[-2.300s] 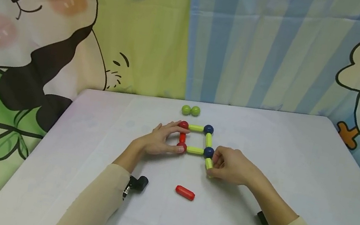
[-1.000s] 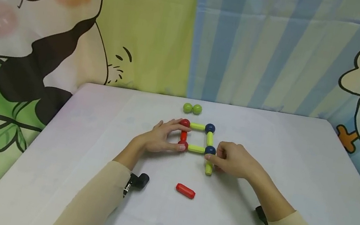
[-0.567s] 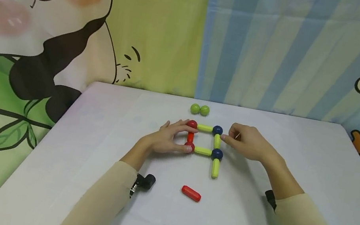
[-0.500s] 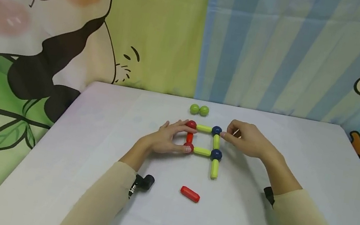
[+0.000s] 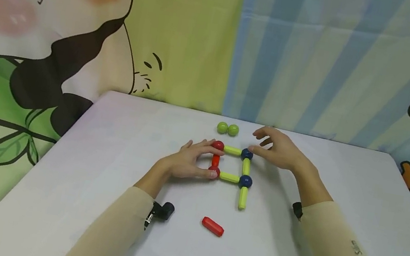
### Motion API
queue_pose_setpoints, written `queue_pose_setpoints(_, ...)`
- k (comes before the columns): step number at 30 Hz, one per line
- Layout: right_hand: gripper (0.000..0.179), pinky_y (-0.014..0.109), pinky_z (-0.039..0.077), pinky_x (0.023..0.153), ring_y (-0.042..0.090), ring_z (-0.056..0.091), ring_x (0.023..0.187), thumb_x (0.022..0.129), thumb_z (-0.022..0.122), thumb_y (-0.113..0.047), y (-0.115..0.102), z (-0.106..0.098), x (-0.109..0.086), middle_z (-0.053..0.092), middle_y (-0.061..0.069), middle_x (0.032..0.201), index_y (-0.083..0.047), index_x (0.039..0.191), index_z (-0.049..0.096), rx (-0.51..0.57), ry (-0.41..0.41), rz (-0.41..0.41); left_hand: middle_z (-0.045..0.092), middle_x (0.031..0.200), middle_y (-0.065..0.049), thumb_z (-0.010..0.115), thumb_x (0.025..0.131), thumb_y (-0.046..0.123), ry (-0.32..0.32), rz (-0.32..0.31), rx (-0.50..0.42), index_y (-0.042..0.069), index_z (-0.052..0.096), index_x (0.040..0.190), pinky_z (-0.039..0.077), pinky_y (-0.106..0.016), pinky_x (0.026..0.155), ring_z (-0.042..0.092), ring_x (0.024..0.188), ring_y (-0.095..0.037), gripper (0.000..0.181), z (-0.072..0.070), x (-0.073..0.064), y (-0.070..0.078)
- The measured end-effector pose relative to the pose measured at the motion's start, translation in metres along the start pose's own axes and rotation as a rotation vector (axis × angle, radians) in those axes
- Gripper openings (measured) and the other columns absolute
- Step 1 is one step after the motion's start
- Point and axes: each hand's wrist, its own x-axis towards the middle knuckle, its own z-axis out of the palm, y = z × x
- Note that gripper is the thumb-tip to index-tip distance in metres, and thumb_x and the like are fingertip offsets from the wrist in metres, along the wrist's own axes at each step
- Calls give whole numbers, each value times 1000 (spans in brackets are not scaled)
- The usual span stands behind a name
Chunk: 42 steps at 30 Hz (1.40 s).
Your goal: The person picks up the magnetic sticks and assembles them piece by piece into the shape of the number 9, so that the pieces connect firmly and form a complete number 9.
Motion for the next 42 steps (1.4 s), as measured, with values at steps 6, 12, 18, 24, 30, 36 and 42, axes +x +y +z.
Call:
queue_pose_setpoints(6,60,57,47,104,39,56,127,99,68,-41,9,-2,8,55,21,141,-3,142,51,11,-14,18,20,171,6,73,87,60,-4,11,6,42,51,149,-7,-50,125,8,160,-19,68,7,4,5)
queue_pose_setpoints(12,59,59,45,106,42,53,130,100,67,-38,12,-3,19,53,21,145,-3,145,49,12,-21,24,22,171,4,73,88,58,0,42,3,40,53,148,-6,-50,125,9,160,-20,66,9,6,6)
queue_pose_setpoints(18,58,61,44,107,45,51,134,101,65,-34,10,0,33,49,21,150,-4,147,47,46,-35,5,21,171,5,74,87,58,-10,29,-8,41,54,147,-7,-48,126,8,160,-19,65,10,5,7)
queue_pose_setpoints(24,60,63,41,109,48,49,136,102,65,-28,12,4,46,41,21,156,-6,152,44,38,-65,-12,20,171,5,73,88,58,-20,19,6,41,53,147,-7,-47,126,8,160,-18,65,9,4,7)
queue_pose_setpoints(30,64,64,40,109,49,47,137,101,66,-27,9,1,53,36,22,159,-7,156,40,-19,-103,-11,18,172,3,73,89,57,-33,53,-2,40,52,148,-7,-49,125,8,160,-22,66,8,8,10)
queue_pose_setpoints(36,59,62,42,108,47,49,136,101,65,-27,4,5,57,38,22,158,-11,154,45,-48,-124,2,17,172,2,72,90,57,-45,60,2,39,51,150,-8,-51,125,8,160,-24,66,9,8,10)
queue_pose_setpoints(42,49,60,43,108,43,51,135,102,64,-27,5,12,62,45,20,152,-15,148,54,-84,-134,9,17,172,3,73,89,57,-33,44,1,40,51,149,-7,-49,125,8,160,-22,67,9,6,8)
